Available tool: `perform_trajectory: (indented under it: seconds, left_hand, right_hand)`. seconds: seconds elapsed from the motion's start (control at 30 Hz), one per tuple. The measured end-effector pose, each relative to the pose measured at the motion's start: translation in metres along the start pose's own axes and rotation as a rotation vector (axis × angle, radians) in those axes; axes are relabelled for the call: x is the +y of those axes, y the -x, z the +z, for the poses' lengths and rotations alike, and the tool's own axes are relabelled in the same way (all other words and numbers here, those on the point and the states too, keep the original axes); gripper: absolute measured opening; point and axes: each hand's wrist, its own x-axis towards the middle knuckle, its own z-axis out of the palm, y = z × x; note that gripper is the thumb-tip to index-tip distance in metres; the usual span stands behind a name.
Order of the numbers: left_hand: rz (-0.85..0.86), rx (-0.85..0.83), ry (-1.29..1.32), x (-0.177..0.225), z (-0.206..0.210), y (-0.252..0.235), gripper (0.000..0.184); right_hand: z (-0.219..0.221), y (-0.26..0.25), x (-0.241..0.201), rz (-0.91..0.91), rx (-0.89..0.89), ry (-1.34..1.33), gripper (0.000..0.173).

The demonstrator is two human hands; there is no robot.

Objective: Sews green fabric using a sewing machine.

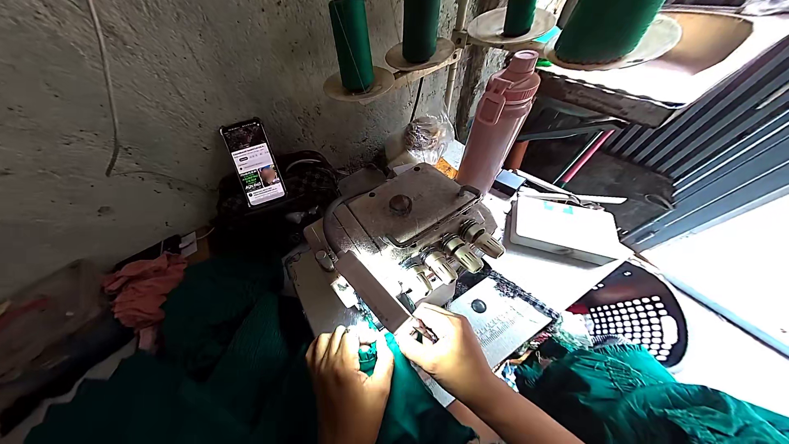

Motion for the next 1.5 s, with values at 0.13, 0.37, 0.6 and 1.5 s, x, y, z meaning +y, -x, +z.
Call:
perform_trajectory:
  seconds: [0.13,0.37,0.6,1.5]
  left_hand:
    - [-0.082,0.006,-0.124,0.006,0.004,0.001,0.031]
    - [-0.125,-0.060,-0.211,0.014,0.007,0.002,0.037]
    - [-0.118,-0.136,-0.188,0.009,0.004,0.000,0.039]
    - [-0.102,-0.297,-0.051,-0.012,-0.009,-0.018,0.060]
  right_hand:
    - [0.005,-0.001,-0.001,-0.075,0.036,0.139,0.025]
    - [-0.001,0.002,-0.002,-0.176,-0.031,0.105,0.016]
    - [0.000,0.004,0.001,-0.147,-0.039,0.097,0.024]
    - [0.003,-0.008,-0.001,0.134,-0.137,-0.057,0.023]
